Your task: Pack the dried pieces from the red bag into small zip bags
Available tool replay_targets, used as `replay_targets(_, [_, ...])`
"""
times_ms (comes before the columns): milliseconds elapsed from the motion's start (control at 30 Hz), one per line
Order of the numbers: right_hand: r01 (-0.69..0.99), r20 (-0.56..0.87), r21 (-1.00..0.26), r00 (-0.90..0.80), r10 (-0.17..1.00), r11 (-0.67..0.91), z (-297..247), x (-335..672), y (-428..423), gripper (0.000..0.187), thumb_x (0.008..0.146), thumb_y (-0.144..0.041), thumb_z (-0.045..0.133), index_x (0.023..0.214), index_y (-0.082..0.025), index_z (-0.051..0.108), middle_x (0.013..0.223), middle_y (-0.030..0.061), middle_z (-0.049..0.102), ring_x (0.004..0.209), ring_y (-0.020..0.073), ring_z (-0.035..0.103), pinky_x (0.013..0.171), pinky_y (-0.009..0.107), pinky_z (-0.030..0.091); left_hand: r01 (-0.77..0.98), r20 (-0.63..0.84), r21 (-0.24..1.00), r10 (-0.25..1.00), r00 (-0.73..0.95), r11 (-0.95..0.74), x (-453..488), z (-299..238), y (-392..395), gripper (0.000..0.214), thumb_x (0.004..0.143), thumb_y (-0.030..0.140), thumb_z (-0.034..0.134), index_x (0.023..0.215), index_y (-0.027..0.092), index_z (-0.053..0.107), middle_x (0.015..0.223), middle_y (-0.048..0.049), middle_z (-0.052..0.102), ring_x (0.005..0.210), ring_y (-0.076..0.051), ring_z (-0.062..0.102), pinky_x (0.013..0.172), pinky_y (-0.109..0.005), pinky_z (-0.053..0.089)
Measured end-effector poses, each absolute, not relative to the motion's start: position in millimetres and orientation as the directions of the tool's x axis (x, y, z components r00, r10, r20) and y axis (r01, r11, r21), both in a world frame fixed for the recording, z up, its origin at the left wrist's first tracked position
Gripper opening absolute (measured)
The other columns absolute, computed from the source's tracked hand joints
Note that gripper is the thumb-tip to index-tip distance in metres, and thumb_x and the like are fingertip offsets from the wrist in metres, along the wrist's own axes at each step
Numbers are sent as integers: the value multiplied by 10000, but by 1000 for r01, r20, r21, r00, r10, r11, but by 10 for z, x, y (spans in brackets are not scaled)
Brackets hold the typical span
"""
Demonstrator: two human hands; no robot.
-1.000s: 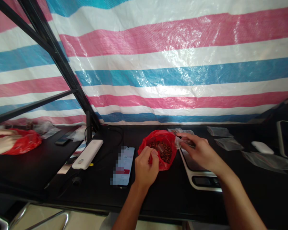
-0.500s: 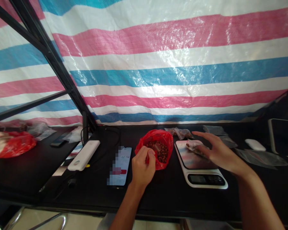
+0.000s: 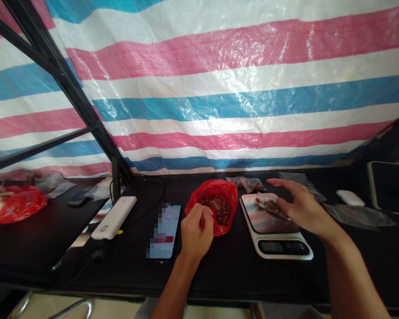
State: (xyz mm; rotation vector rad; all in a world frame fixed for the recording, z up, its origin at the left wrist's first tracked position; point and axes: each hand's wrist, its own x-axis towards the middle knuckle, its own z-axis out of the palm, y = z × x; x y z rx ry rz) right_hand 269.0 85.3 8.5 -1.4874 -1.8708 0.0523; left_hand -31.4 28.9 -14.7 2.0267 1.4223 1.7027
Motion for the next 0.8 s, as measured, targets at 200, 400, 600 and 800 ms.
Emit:
replay_targets(200, [802, 465, -503, -62, 883, 322, 104, 2665, 859, 434, 837, -285, 457, 1186, -257, 714, 1193, 79, 751, 1161, 314, 667, 1033, 545, 486, 556, 698, 625, 712, -82, -548, -319, -141, 291, 272, 993, 137, 445, 771, 200, 589, 721, 5, 624, 673, -127, 625, 680, -243, 468])
replay_targets(400, [811, 393, -520, -50, 918, 267, 155, 2644, 835, 428, 845, -322, 452, 1163, -265, 733, 1206, 75, 754, 1200, 337, 647, 1024, 557, 487, 560, 695, 624, 715, -79, -545, -326, -155, 291, 275, 999, 146, 445, 772, 201, 589, 722, 4, 627, 676, -130, 631, 684, -245, 473])
replay_targets(600, [838, 251, -496, -110, 962, 226, 146, 2636, 780, 490, 807, -343, 566, 1275, -293, 701, 1330, 57, 709, 1297, 353, 591, 1134, 570, 402, 556, 700, 621, 710, -76, -552, -332, -154, 291, 275, 1001, 149, 444, 775, 201, 592, 724, 2, 627, 679, -131, 631, 684, -244, 474])
replay_targets(800, [804, 204, -537, -169, 964, 255, 42, 2687, 794, 576, 776, -413, 690, 1329, -256, 666, 1341, 101, 699, 1261, 358, 622, 1087, 523, 467, 570, 702, 613, 708, -77, -547, -327, -136, 287, 276, 992, 150, 442, 764, 204, 586, 711, 5, 628, 661, -130, 632, 668, -243, 469])
